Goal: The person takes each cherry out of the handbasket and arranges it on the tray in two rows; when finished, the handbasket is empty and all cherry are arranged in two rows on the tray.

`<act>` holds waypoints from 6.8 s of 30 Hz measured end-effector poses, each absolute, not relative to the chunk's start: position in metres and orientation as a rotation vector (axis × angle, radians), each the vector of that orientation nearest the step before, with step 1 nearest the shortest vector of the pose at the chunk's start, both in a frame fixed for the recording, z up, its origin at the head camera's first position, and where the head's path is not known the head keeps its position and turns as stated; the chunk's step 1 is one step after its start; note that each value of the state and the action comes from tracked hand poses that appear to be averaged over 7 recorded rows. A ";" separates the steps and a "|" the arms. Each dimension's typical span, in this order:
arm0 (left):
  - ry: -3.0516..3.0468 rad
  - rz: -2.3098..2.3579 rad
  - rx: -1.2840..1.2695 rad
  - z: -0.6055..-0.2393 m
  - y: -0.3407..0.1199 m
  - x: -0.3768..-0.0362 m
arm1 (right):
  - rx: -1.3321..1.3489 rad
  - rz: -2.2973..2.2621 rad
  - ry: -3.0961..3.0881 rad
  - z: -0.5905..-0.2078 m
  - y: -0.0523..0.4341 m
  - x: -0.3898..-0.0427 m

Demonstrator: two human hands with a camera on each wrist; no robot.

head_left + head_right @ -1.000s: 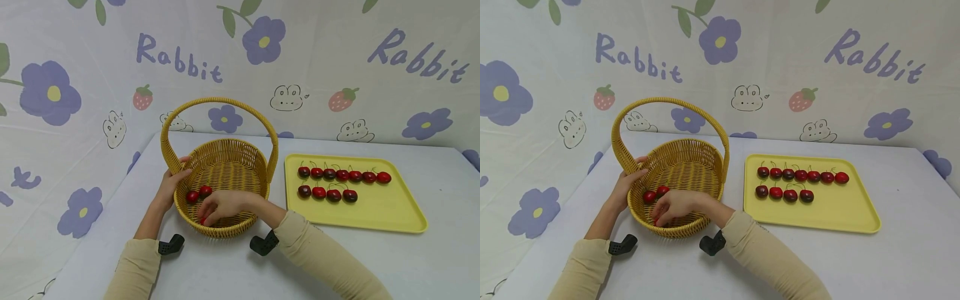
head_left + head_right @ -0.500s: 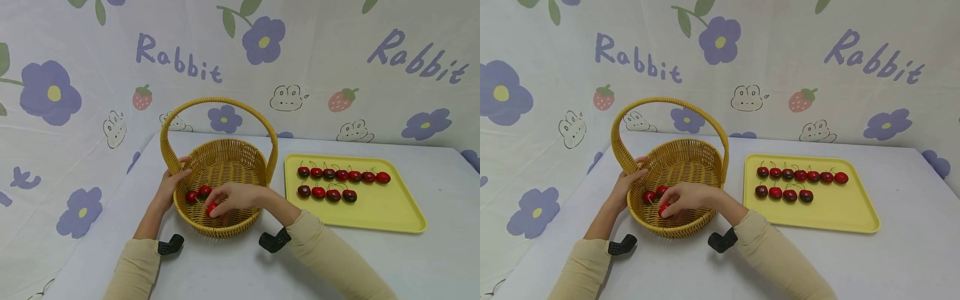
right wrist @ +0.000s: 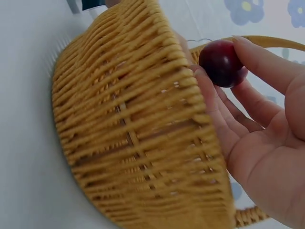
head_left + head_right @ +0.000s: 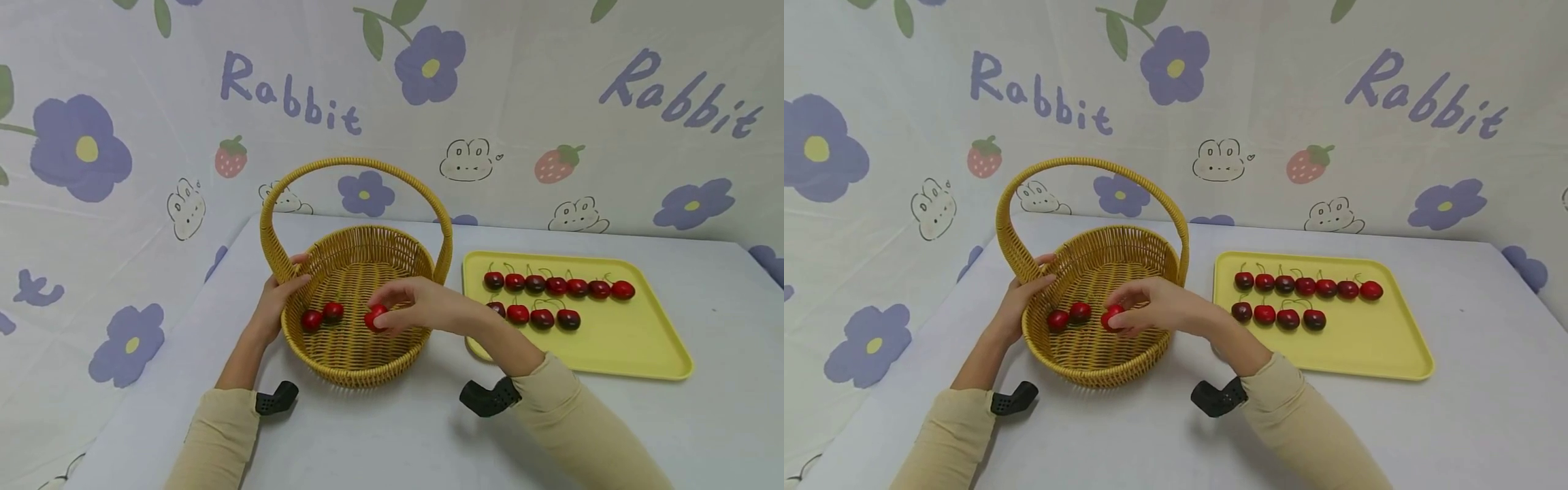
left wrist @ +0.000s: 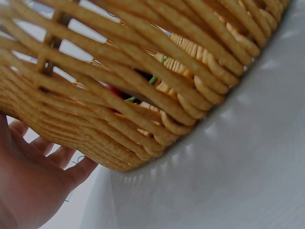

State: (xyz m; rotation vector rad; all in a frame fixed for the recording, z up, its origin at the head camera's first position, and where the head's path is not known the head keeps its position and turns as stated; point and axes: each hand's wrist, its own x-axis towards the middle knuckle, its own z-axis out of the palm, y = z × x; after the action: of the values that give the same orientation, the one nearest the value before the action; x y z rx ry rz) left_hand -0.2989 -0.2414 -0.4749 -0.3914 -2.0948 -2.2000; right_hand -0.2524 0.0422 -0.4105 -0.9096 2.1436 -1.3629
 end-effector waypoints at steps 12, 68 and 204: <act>-2.101 -2.185 -0.379 -0.475 -0.241 -0.300 | -0.851 -1.444 2.223 -0.403 0.079 -0.232; -2.118 -2.192 -0.372 -0.469 -0.238 -0.295 | -0.085 -1.505 2.557 -0.449 0.312 -0.220; -2.070 -2.218 -0.389 -0.474 -0.239 -0.296 | -0.921 -1.391 2.209 -0.410 0.053 -0.251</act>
State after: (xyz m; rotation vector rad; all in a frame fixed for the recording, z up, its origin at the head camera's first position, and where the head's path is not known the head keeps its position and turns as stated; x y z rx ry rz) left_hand -0.2965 -0.2389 -0.4735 -0.3889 -2.0703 -2.2183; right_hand -0.2515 0.0525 -0.4097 -0.9213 2.2087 -1.3913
